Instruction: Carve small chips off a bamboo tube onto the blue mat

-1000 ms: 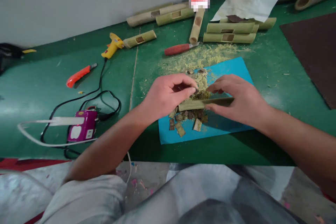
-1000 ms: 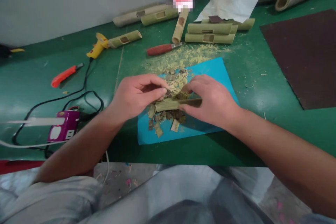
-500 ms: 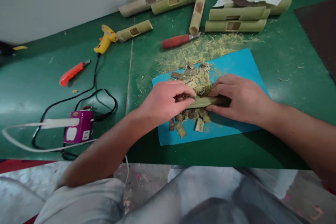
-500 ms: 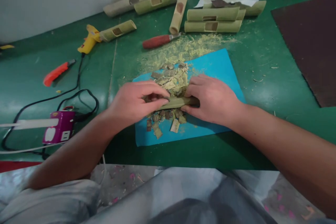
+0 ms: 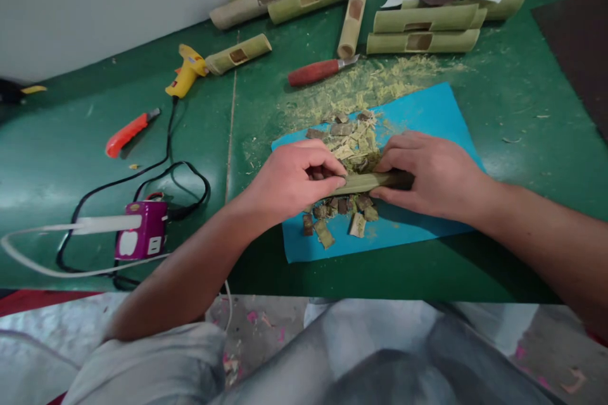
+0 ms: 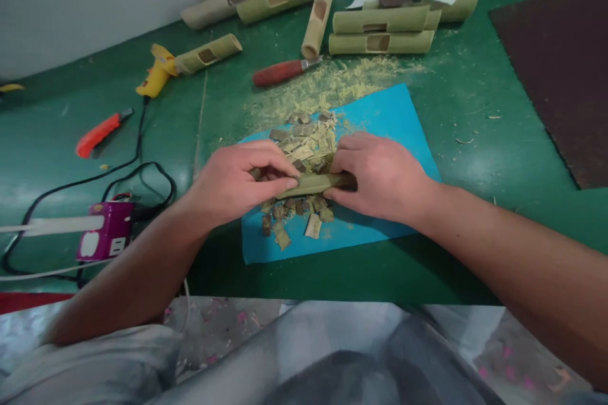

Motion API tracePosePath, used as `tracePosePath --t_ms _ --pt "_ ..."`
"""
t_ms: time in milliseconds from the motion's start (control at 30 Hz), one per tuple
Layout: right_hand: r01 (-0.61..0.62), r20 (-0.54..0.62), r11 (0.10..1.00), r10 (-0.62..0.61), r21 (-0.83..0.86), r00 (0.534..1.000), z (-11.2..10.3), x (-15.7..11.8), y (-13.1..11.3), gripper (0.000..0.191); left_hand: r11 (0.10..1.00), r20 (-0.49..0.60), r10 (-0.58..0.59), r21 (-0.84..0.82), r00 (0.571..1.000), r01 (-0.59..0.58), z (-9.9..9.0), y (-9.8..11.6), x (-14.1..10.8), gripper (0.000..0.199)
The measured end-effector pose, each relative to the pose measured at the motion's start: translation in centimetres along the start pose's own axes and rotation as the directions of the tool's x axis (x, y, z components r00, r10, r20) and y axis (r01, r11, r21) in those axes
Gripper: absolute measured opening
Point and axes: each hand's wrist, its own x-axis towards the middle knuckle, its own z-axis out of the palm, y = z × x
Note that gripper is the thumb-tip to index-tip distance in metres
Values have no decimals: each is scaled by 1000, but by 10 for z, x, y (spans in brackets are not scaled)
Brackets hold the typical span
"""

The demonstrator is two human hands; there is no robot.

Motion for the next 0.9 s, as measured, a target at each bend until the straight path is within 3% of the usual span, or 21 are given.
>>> tracePosePath --t_ms 200,367,567,733,900 --pt "2 -4 1000 -2 3 1000 0 1 -2 25 1000 -64 -13 -3 998 13 8 0 -3 6" --pt "-7 -20 1000 7 20 1000 1 1 -3 24 998 -120 49 -18 992 -52 17 1 -3 7" --pt "-17 7 999 17 30 1000 -1 1 -1 24 999 -68 38 -6 997 -39 8 -3 -5 7" --pt "2 0 1000 -2 7 1000 -1 0 -2 26 997 -109 76 5 991 -76 16 0 -2 8" --pt "-11 19 1000 11 -1 1000 -1 0 -1 26 995 -51 96 10 994 -96 16 1 -2 9"
